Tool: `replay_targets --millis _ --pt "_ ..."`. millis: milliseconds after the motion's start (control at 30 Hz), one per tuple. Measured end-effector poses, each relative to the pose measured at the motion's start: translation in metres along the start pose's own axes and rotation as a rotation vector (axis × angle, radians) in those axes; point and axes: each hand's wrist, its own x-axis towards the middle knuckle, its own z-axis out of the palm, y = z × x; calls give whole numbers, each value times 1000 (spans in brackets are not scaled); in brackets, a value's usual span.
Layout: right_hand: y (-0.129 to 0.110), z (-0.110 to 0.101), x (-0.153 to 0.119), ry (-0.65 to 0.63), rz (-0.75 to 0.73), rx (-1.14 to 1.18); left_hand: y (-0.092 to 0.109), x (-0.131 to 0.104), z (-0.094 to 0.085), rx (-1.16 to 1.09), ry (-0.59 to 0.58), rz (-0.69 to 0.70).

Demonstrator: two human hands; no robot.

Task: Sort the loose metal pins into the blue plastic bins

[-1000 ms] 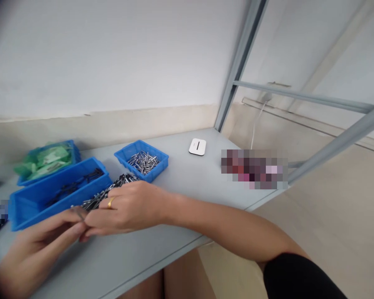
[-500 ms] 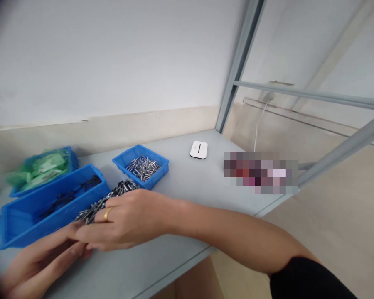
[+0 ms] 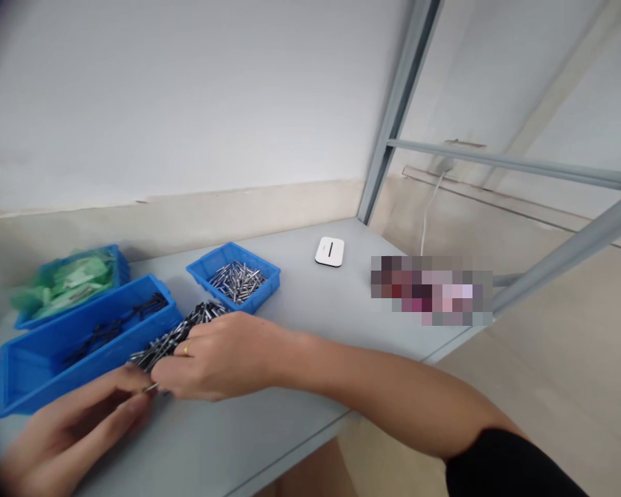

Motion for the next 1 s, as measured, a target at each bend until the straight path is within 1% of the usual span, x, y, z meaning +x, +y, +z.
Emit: replay_targets --millis 100,167,267,367,467,567,633,733,800,900,933,1000 --pt "-2 1 -1 -35 16 9 -2 -1 -2 -6 81 6" --pt "-4 3 -2 -41 25 19 -4 -1 -3 13 111 38" --pt "-7 6 -1 0 23 25 -7 0 -6 41 106 128" --pt "-8 7 -1 58 7 24 -10 1 -7 30 114 170" --pt "-6 7 0 89 -2 9 -9 0 -5 17 131 95" --pt "-4 5 -1 96 -1 6 -2 -2 -1 -13 186 -32" --pt "-3 4 -1 92 18 11 4 -3 1 -47 199 -75" --pt "-4 2 -1 63 26 4 10 -3 3 -78 210 -98" --pt "-4 1 0 66 10 7 11 -2 2 -84 211 -93" --pt "-3 1 -1 138 -37 47 8 -1 0 -85 185 -87" --pt "-2 2 -2 170 -72 71 6 -1 -1 -83 176 -87" --pt "1 5 -5 239 -196 132 3 -1 -3 -76 163 -74"
